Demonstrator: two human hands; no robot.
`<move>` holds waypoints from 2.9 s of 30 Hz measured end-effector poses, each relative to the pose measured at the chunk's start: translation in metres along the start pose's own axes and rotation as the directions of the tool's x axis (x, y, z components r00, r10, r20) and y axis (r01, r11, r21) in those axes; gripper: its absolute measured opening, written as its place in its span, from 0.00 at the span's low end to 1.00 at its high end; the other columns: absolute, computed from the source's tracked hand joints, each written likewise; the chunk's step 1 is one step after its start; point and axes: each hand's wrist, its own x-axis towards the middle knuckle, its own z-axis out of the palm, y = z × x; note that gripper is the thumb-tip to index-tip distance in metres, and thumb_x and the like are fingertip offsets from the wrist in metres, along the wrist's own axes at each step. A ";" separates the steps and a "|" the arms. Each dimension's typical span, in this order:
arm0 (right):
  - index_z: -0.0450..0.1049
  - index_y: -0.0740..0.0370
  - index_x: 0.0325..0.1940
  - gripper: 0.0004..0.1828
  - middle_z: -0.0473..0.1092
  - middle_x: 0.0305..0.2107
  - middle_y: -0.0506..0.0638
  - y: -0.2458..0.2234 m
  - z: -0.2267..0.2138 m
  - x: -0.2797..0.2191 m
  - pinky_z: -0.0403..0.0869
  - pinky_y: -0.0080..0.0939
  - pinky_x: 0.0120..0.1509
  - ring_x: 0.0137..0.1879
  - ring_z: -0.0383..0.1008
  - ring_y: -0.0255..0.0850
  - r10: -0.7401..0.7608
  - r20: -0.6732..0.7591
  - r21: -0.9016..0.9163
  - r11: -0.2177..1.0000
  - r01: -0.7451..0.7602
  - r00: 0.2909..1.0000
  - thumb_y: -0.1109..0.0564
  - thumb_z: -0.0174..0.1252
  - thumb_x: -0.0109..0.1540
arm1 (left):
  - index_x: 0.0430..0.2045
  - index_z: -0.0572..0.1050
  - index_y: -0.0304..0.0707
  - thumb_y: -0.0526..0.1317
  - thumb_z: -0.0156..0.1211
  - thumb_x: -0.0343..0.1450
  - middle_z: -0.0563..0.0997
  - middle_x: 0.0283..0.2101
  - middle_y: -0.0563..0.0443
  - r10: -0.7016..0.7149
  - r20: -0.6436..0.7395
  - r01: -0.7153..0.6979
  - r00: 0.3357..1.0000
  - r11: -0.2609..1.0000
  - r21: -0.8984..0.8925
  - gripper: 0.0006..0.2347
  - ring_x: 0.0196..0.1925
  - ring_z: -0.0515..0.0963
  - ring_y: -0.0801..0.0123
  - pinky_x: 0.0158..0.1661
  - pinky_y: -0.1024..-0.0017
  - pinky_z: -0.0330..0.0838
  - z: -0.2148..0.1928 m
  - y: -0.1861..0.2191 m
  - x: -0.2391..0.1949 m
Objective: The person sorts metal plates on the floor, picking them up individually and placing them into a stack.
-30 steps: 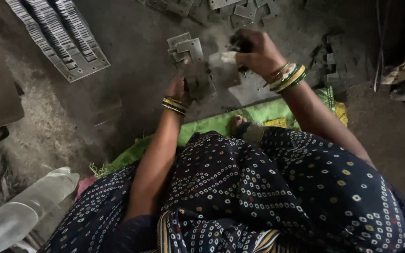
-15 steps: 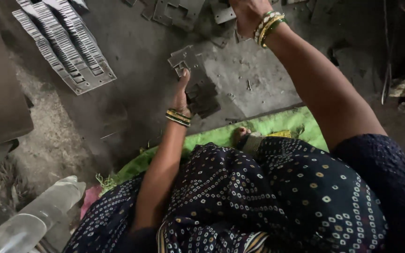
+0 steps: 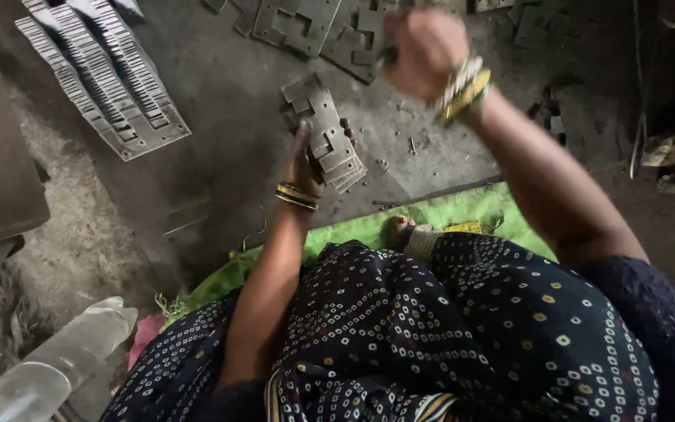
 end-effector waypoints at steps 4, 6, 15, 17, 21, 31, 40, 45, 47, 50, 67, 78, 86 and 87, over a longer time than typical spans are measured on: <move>0.77 0.64 0.54 0.19 0.78 0.39 0.57 -0.007 0.000 -0.031 0.80 0.45 0.42 0.41 0.81 0.48 -0.124 -0.152 0.459 0.870 0.181 0.981 0.59 0.61 0.60 | 0.69 0.55 0.39 0.66 0.48 0.74 0.69 0.61 0.43 0.131 -0.093 -0.126 0.987 0.991 0.055 0.36 0.59 0.72 0.53 0.59 0.53 0.69 -0.016 -0.012 0.023; 0.76 0.62 0.55 0.21 0.78 0.40 0.57 0.032 0.014 -0.014 0.78 0.48 0.40 0.41 0.80 0.50 0.152 -0.038 0.404 0.906 -0.124 0.988 0.56 0.65 0.59 | 0.76 0.44 0.45 0.67 0.46 0.74 0.55 0.76 0.56 0.358 -0.279 -0.275 0.891 0.915 0.294 0.40 0.75 0.61 0.65 0.72 0.63 0.57 -0.026 -0.012 0.033; 0.69 0.72 0.58 0.37 0.70 0.48 0.71 0.159 0.132 -0.007 0.74 0.64 0.51 0.51 0.71 0.67 0.260 -0.241 0.163 0.961 -0.225 0.935 0.52 0.73 0.51 | 0.62 0.64 0.33 0.69 0.55 0.71 0.75 0.52 0.33 0.014 0.015 -0.013 1.000 0.998 -0.068 0.38 0.51 0.77 0.44 0.52 0.47 0.77 0.004 0.000 0.007; 0.70 0.69 0.57 0.31 0.70 0.49 0.71 0.157 0.133 -0.007 0.75 0.60 0.56 0.54 0.72 0.65 0.302 -0.150 0.228 0.937 -0.265 0.941 0.51 0.70 0.55 | 0.60 0.68 0.39 0.62 0.62 0.68 0.78 0.52 0.43 0.012 -0.025 -0.014 1.000 0.996 -0.093 0.32 0.51 0.80 0.54 0.52 0.52 0.78 0.009 0.001 0.007; 0.72 0.56 0.57 0.24 0.70 0.54 0.66 0.120 0.115 -0.023 0.75 0.58 0.59 0.59 0.71 0.63 0.375 0.019 0.135 0.917 -0.374 0.927 0.53 0.66 0.58 | 0.58 0.70 0.39 0.51 0.72 0.68 0.81 0.48 0.47 0.011 -0.017 -0.013 1.000 0.996 -0.085 0.27 0.48 0.83 0.59 0.49 0.56 0.79 0.009 -0.001 0.006; 0.67 0.66 0.57 0.38 0.71 0.46 0.68 0.138 0.119 -0.020 0.73 0.57 0.55 0.53 0.72 0.63 0.415 0.014 0.244 0.881 -0.406 0.910 0.49 0.77 0.50 | 0.56 0.72 0.33 0.49 0.70 0.68 0.82 0.46 0.43 -0.051 -0.005 0.051 0.999 0.999 -0.018 0.25 0.44 0.84 0.58 0.47 0.58 0.81 0.014 0.002 0.002; 0.74 0.61 0.47 0.14 0.70 0.43 0.58 0.020 0.037 -0.066 0.77 0.53 0.50 0.50 0.74 0.55 -0.323 -0.349 0.007 0.938 0.347 0.880 0.63 0.64 0.58 | 0.57 0.71 0.35 0.60 0.56 0.77 0.77 0.47 0.47 0.009 -0.059 -0.008 0.998 1.000 0.007 0.27 0.45 0.78 0.64 0.45 0.64 0.78 -0.013 0.003 0.020; 0.75 0.51 0.64 0.27 0.71 0.55 0.57 0.041 0.061 -0.020 0.73 0.50 0.60 0.61 0.69 0.51 -0.327 -0.160 -0.245 0.927 0.283 0.931 0.60 0.59 0.58 | 0.61 0.70 0.40 0.63 0.50 0.73 0.78 0.52 0.50 0.128 -0.186 -0.104 0.974 0.986 0.129 0.29 0.49 0.80 0.68 0.46 0.67 0.78 0.001 0.015 0.011; 0.72 0.55 0.60 0.21 0.70 0.58 0.58 0.061 0.074 0.006 0.69 0.52 0.68 0.68 0.64 0.51 -0.326 -0.153 -0.269 0.922 0.278 0.933 0.60 0.60 0.62 | 0.61 0.70 0.40 0.61 0.52 0.73 0.78 0.53 0.53 0.102 -0.190 -0.086 0.976 0.992 0.091 0.28 0.51 0.80 0.69 0.49 0.68 0.78 -0.007 0.011 0.014; 0.71 0.55 0.62 0.23 0.69 0.61 0.53 0.071 0.086 0.040 0.64 0.58 0.73 0.72 0.62 0.50 -0.351 -0.099 -0.265 0.911 0.315 0.931 0.60 0.60 0.62 | 0.61 0.71 0.37 0.58 0.55 0.75 0.78 0.53 0.51 0.112 -0.133 -0.106 0.985 0.993 0.055 0.26 0.52 0.80 0.67 0.52 0.65 0.78 -0.024 0.007 0.015; 0.81 0.42 0.44 0.09 0.75 0.49 0.47 -0.037 -0.050 0.011 0.61 0.60 0.74 0.67 0.69 0.46 -0.408 0.087 -0.390 0.825 0.408 0.909 0.50 0.63 0.60 | 0.57 0.70 0.34 0.58 0.56 0.72 0.82 0.46 0.40 -0.084 -0.109 0.081 0.991 0.996 -0.027 0.27 0.45 0.84 0.53 0.49 0.53 0.79 -0.013 0.023 -0.004; 0.76 0.56 0.43 0.09 0.71 0.43 0.48 -0.062 -0.093 -0.045 0.76 0.37 0.38 0.41 0.75 0.35 -0.498 -0.433 -0.249 0.867 0.432 0.751 0.51 0.68 0.68 | 0.65 0.66 0.37 0.57 0.57 0.75 0.77 0.55 0.49 0.053 0.067 -0.052 0.996 0.999 -0.016 0.29 0.52 0.76 0.65 0.52 0.63 0.73 -0.047 -0.021 0.016; 0.71 0.57 0.32 0.16 0.67 0.36 0.47 -0.034 -0.070 -0.062 0.70 0.42 0.33 0.37 0.74 0.40 -0.311 -0.485 -0.230 0.947 0.224 0.818 0.49 0.71 0.61 | 0.64 0.67 0.39 0.52 0.59 0.75 0.77 0.55 0.49 0.025 0.077 -0.023 0.997 0.999 -0.023 0.25 0.52 0.79 0.65 0.49 0.64 0.76 -0.073 -0.037 0.030; 0.71 0.57 0.32 0.14 0.67 0.36 0.47 -0.032 -0.068 -0.063 0.70 0.42 0.33 0.37 0.75 0.40 -0.298 -0.493 -0.219 0.952 0.215 0.817 0.51 0.70 0.60 | 0.64 0.69 0.35 0.53 0.59 0.78 0.77 0.53 0.45 0.005 0.122 0.002 0.992 0.998 -0.056 0.25 0.49 0.79 0.62 0.47 0.62 0.76 -0.074 -0.037 0.028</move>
